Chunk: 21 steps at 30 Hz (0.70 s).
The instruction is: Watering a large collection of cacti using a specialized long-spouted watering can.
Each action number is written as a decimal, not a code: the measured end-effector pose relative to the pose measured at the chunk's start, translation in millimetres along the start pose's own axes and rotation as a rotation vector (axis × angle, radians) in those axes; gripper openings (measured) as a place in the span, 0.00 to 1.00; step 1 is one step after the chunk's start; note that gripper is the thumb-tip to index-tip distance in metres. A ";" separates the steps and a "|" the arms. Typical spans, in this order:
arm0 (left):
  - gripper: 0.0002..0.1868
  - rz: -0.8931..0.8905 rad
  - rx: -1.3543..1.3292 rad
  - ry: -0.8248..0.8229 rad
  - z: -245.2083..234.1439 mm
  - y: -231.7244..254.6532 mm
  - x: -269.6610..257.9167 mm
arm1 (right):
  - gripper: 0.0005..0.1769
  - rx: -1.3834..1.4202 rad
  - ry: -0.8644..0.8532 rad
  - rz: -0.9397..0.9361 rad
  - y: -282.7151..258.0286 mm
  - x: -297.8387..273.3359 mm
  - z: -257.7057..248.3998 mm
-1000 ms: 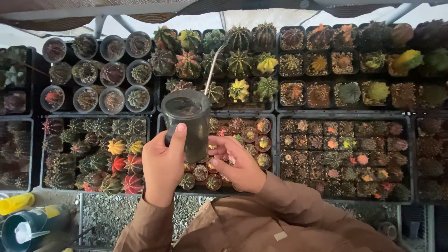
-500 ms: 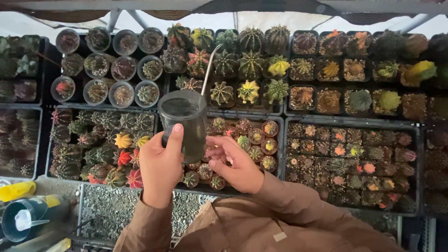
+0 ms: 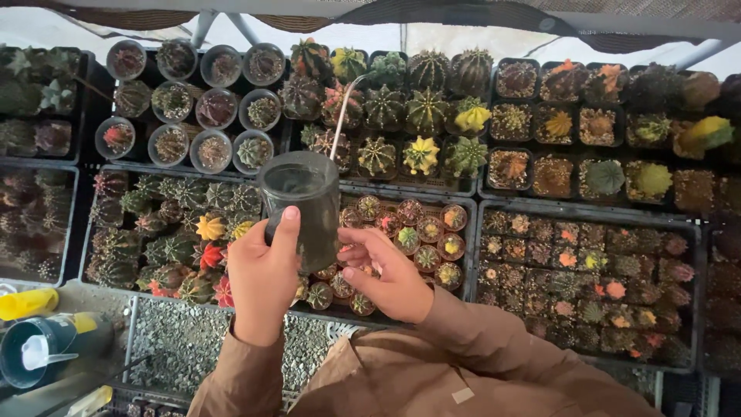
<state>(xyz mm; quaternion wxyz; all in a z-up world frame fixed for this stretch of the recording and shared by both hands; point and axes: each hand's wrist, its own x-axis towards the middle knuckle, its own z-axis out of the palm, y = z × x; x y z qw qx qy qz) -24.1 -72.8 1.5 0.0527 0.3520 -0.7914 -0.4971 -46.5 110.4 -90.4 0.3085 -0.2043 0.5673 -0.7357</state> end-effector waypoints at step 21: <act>0.25 -0.105 -0.117 0.089 -15.2 -3.3 0.2 | 0.31 -0.005 -0.059 0.009 6.1 14.5 15.7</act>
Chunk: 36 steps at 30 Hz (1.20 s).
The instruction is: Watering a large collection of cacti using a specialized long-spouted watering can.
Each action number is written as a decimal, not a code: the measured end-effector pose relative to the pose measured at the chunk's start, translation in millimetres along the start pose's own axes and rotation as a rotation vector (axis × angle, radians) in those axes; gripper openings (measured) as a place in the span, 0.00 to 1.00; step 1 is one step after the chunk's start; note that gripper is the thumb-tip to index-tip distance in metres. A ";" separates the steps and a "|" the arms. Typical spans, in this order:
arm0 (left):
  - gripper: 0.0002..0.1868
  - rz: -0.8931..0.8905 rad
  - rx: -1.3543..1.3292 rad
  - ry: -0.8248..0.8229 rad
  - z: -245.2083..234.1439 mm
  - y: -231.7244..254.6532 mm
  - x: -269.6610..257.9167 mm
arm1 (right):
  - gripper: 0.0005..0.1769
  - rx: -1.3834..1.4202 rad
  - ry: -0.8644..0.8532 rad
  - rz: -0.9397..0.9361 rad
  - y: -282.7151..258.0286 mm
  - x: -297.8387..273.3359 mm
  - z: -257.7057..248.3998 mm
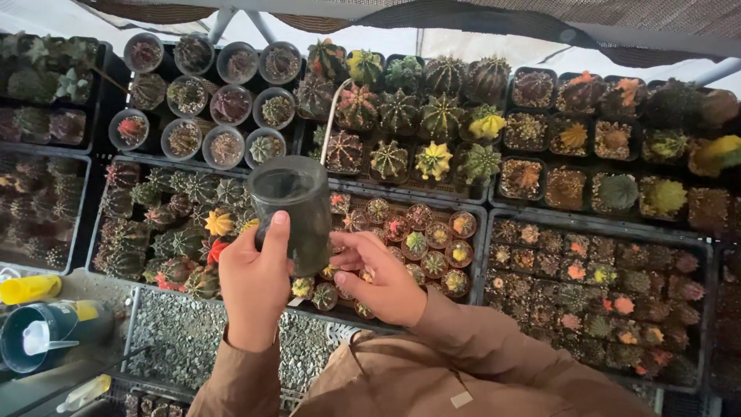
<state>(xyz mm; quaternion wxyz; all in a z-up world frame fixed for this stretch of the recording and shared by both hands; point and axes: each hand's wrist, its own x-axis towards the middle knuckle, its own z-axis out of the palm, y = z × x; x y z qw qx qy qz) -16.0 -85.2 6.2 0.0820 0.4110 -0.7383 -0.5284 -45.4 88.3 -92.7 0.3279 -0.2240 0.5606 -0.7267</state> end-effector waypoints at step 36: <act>0.26 0.050 -0.083 0.063 -22.6 -37.7 31.6 | 0.32 0.038 -0.048 0.028 25.0 18.7 32.7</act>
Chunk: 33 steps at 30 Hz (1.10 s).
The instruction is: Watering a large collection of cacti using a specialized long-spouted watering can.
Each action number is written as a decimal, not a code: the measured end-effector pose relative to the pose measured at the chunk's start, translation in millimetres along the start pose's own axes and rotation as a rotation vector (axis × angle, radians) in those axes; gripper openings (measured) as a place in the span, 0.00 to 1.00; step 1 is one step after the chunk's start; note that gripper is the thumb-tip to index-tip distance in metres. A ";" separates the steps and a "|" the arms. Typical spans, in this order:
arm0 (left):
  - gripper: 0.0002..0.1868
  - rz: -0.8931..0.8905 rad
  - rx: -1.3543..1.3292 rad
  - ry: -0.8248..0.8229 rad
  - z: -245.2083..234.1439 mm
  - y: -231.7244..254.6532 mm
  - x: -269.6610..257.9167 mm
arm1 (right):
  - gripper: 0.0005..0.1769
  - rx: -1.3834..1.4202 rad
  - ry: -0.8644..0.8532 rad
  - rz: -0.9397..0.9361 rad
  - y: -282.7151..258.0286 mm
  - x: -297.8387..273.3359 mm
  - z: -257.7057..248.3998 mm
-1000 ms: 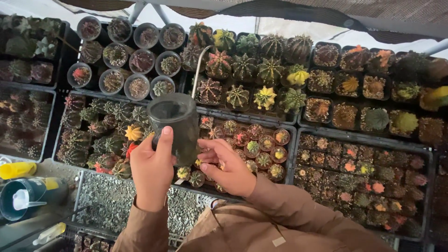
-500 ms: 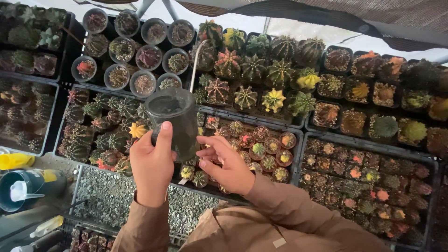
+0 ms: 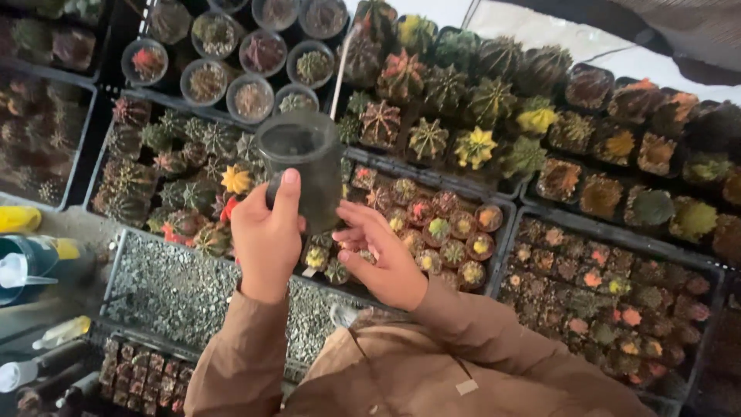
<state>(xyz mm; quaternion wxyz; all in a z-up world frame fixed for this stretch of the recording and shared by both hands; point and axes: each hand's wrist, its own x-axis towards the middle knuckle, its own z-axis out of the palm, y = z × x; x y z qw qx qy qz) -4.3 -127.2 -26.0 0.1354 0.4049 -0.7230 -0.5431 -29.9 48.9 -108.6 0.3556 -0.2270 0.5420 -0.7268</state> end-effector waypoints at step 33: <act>0.23 0.224 -0.278 -0.502 -253.9 -110.8 107.6 | 0.18 -0.111 0.508 0.206 52.5 -28.2 214.7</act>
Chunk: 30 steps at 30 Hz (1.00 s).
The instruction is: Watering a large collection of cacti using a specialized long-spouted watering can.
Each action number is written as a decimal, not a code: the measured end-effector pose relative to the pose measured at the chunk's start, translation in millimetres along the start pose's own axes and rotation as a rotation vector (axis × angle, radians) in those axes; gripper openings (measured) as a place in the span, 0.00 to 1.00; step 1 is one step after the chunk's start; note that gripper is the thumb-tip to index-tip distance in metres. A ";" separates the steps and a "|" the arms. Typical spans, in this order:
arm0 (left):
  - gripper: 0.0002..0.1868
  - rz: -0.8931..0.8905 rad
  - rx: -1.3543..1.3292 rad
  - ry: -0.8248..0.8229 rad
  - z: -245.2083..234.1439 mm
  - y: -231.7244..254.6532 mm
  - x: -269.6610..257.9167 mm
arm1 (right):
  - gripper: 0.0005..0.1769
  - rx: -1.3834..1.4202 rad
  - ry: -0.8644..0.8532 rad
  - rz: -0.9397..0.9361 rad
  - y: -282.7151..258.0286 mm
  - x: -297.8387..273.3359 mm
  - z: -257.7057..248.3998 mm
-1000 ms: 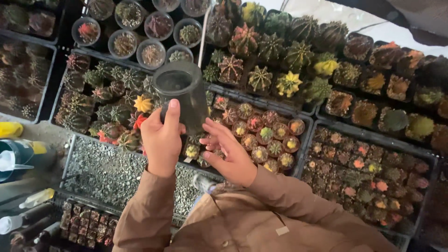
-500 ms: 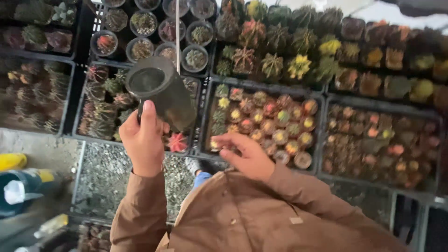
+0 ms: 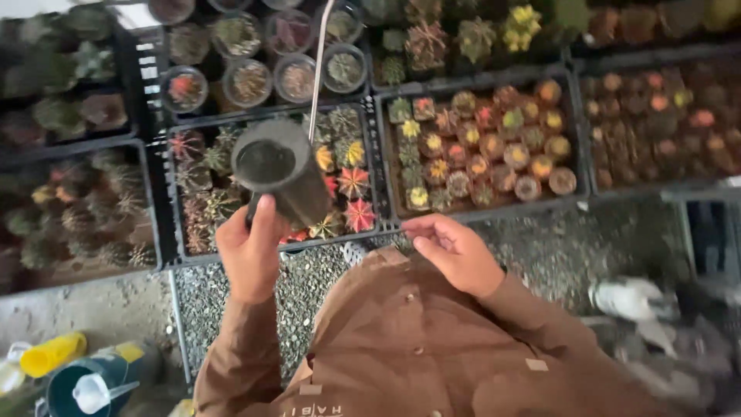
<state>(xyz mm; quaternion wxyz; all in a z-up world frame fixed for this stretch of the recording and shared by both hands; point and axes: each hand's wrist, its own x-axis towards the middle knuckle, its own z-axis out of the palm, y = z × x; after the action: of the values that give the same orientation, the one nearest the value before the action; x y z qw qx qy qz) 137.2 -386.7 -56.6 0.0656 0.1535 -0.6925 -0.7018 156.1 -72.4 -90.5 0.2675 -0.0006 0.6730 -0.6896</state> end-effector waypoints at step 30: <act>0.23 -0.203 0.535 -0.248 38.8 22.0 -52.5 | 0.24 -0.070 -0.094 -0.042 6.2 3.2 24.4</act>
<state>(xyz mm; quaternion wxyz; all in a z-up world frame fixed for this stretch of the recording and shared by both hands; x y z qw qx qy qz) 172.3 -334.5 -28.5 -0.1327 0.1469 -0.8365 -0.5109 164.5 -95.9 -95.1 0.2839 -0.0563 0.6834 -0.6702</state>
